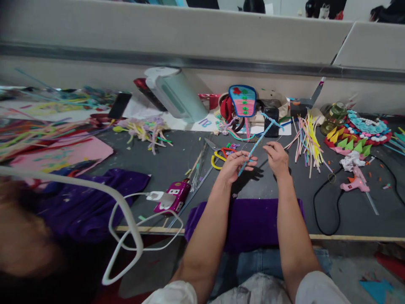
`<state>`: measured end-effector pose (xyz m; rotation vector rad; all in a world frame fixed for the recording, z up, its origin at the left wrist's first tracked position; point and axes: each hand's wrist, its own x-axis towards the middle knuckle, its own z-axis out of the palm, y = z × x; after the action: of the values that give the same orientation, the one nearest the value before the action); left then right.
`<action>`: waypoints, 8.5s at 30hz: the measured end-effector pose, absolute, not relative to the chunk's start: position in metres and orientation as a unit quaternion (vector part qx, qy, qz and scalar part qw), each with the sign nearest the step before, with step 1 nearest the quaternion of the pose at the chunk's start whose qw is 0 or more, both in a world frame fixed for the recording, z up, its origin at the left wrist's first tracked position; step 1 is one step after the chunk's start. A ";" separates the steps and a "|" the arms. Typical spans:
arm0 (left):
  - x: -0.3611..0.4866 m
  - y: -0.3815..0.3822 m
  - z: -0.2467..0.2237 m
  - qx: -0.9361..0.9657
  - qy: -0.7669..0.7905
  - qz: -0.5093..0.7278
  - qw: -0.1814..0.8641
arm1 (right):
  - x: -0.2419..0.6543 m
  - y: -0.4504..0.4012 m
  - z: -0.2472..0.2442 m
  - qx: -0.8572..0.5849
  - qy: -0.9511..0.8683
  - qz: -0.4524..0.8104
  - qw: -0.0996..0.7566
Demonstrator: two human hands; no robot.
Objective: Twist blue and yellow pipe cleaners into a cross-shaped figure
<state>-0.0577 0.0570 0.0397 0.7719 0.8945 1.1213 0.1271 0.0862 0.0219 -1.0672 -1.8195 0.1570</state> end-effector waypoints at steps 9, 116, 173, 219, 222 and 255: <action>-0.052 0.054 0.041 0.341 0.405 0.496 0.688 | 0.124 0.085 0.020 -0.444 -0.733 0.034 0.514; -0.040 0.068 0.020 0.365 0.407 0.595 0.589 | 0.105 0.082 0.024 -0.428 -0.433 0.611 0.506; -0.047 0.073 0.023 0.294 0.384 0.613 0.625 | 0.102 0.078 0.026 -0.423 -0.483 0.603 0.474; -0.043 0.069 0.018 0.415 0.370 0.568 0.606 | 0.100 0.077 0.019 -0.418 -0.473 0.618 0.468; -0.044 0.067 0.019 0.404 0.363 0.565 0.621 | 0.106 0.076 0.023 -0.415 -0.500 0.616 0.446; -0.050 0.057 0.016 0.476 0.394 0.322 0.717 | 0.161 0.101 0.022 -0.424 -0.210 0.428 0.770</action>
<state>-0.0504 0.0574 0.0162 1.0540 0.8707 0.7118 0.1607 0.1008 0.0218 -0.9186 -0.4550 0.9285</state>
